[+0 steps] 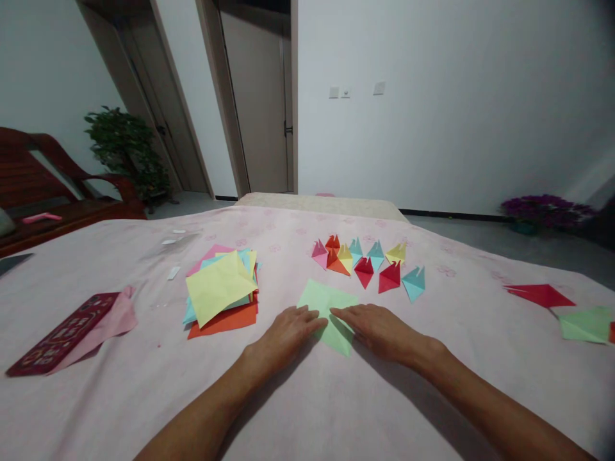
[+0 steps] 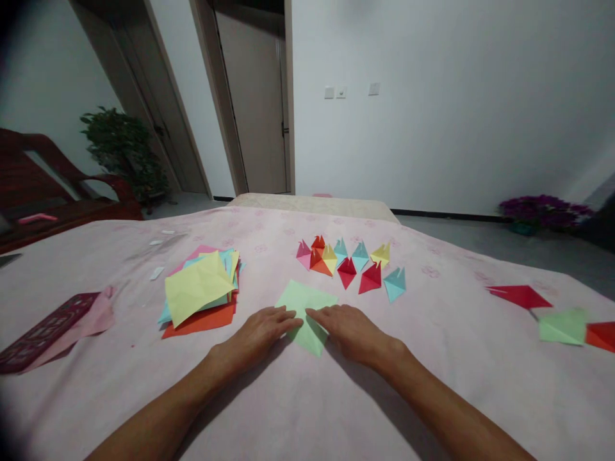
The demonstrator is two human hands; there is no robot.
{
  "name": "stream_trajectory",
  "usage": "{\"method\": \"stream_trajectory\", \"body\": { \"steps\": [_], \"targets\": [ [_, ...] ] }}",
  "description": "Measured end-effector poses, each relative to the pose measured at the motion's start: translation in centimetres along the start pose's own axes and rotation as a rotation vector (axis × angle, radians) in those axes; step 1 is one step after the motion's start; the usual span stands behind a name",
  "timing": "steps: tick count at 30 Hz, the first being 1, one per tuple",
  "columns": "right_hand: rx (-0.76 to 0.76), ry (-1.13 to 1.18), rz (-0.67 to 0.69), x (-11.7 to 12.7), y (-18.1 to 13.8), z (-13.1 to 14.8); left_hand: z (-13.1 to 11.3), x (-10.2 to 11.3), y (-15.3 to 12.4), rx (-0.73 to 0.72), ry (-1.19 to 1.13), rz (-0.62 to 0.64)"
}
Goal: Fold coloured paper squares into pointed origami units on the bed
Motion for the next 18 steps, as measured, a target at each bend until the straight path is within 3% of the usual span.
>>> {"method": "stream_trajectory", "body": {
  "steps": [4,10,18],
  "targets": [
    [0.024,-0.167,-0.055,-0.3,1.0,1.0,0.2,-0.1,0.0,0.034,-0.031,-0.016],
    [0.041,-0.234,-0.251,-0.5,1.4,1.1,0.4,-0.4,0.1,0.069,-0.024,-0.046],
    [0.072,0.078,-0.363,1.0,-1.1,1.0,1.2,-0.8,0.9,0.092,-0.079,-0.188]
  ]
}}
Point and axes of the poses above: each hand's wrist, its own y-axis towards the middle knuckle, its own x-axis out of the back of the hand, z = x × y, the point moved 7 cm from there along y, towards the middle knuckle, and after that the axes turned 8 degrees about z, right-handed, at the moved point
